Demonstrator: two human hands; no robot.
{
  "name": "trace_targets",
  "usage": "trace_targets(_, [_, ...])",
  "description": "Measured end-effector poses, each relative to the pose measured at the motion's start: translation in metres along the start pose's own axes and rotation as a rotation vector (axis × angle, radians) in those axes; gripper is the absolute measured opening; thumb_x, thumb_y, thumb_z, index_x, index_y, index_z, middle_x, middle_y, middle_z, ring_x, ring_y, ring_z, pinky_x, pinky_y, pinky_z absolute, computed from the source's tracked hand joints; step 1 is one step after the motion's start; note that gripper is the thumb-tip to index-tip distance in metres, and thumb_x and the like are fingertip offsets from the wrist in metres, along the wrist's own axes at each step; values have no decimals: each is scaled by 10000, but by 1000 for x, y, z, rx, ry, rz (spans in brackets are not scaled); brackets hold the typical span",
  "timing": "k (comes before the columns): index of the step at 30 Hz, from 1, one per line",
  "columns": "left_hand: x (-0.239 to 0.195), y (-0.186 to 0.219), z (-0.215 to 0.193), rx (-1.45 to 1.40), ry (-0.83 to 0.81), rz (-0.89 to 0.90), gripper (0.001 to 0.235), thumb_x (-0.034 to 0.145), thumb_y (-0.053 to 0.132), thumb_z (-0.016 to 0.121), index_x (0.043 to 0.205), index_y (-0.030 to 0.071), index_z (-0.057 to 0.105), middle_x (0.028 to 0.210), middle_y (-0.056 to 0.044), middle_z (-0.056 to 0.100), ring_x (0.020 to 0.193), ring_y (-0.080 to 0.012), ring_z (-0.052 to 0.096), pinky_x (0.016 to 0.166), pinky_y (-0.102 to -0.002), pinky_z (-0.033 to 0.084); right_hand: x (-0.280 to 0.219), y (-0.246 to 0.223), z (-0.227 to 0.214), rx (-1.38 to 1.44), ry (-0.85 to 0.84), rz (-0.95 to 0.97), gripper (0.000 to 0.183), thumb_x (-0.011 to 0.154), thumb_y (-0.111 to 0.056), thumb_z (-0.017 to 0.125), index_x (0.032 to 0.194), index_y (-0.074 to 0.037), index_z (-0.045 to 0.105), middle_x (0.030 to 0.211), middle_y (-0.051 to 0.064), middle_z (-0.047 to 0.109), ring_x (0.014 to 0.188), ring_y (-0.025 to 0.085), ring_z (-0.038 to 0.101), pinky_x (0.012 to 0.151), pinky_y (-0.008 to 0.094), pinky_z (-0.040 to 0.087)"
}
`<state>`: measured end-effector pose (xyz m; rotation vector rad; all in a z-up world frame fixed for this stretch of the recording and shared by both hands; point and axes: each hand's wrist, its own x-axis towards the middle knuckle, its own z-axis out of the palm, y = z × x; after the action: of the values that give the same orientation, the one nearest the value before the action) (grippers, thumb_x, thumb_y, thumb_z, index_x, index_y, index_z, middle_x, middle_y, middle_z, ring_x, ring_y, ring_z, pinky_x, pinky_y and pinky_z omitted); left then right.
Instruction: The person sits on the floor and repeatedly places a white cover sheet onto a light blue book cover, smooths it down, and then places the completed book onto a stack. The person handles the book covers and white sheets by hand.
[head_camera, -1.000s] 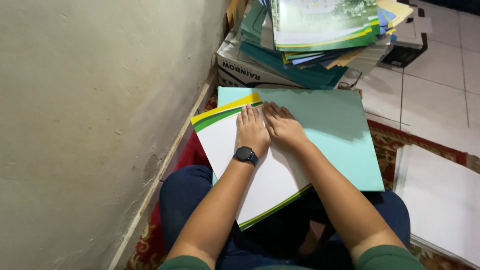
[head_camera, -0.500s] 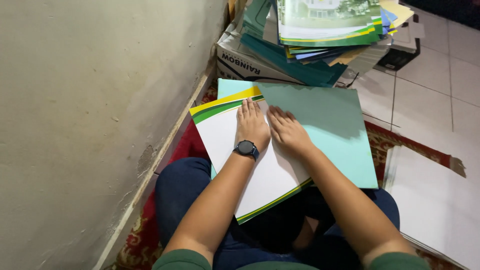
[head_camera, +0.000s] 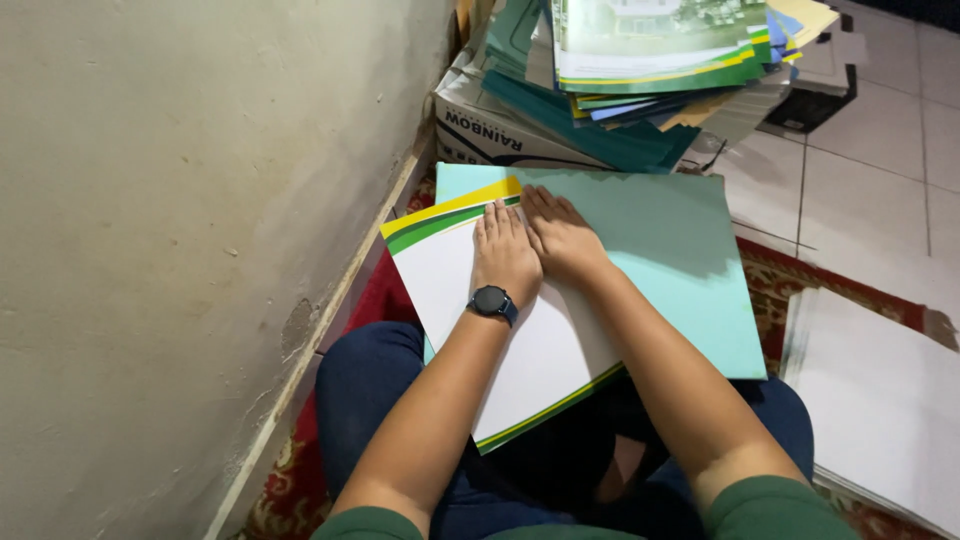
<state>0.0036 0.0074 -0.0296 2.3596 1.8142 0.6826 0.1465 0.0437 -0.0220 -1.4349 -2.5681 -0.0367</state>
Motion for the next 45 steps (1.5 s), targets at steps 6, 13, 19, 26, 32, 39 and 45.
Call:
trace_targets(6, [-1,1,0,48,65,28,674,880,140,442,1484,-150,372,1575,-353,338,1489,-483,314,1233,-584,201,-86,-33,-29,-47,-31,83,590,1062,-356,375,1594,-101,359,1646,110,382,1521,266,347,1227,446,271])
trace_targets(13, [-1,3,-1,45,15,1,675,877,105,408,1500,-148,346,1588,-353,310,1505,-485,280,1246,-581,163,-123,-34,-24,-45,-63,102,629,1068,-416,327,1629,-132,308,1686,87,311,1545,250,295,1241,427,218])
trace_targets(19, [0,4,3,13,11,-36,646,889,78,384,1493,-149,352,1586,-354,316,1507,-481,283,1248,-573,159,-46,-13,-10,-128,-22,31,620,1053,-380,415,1597,-85,374,1625,146,417,1506,287,384,1221,452,294])
trace_targets(26, [2,3,-6,6,-43,-33,640,912,73,358,1515,-139,316,1611,-337,279,1529,-461,235,1263,-557,123,43,18,14,11,-15,-23,567,1112,-390,346,1576,-67,395,1624,158,397,1512,330,348,1197,517,307])
trace_targets(32, [1,2,-1,6,-24,-18,641,905,74,369,1509,-138,330,1603,-337,297,1520,-459,256,1257,-556,137,34,14,8,36,-18,-26,590,1100,-405,346,1569,-52,402,1608,186,414,1501,356,365,1190,519,320])
trace_targets(39, [0,1,1,22,26,-5,650,894,90,405,1499,-141,352,1594,-339,317,1503,-468,291,1247,-564,172,-57,-18,-23,-96,-4,-10,577,1062,-352,394,1563,-68,412,1577,176,465,1473,321,423,1186,467,347])
trace_targets(45, [-1,4,-5,53,-36,-3,670,893,108,406,1515,-129,329,1606,-331,298,1520,-456,264,1257,-556,146,-157,-49,-41,-57,-105,111,626,1052,-394,352,1617,-127,310,1679,95,316,1540,261,293,1231,432,236])
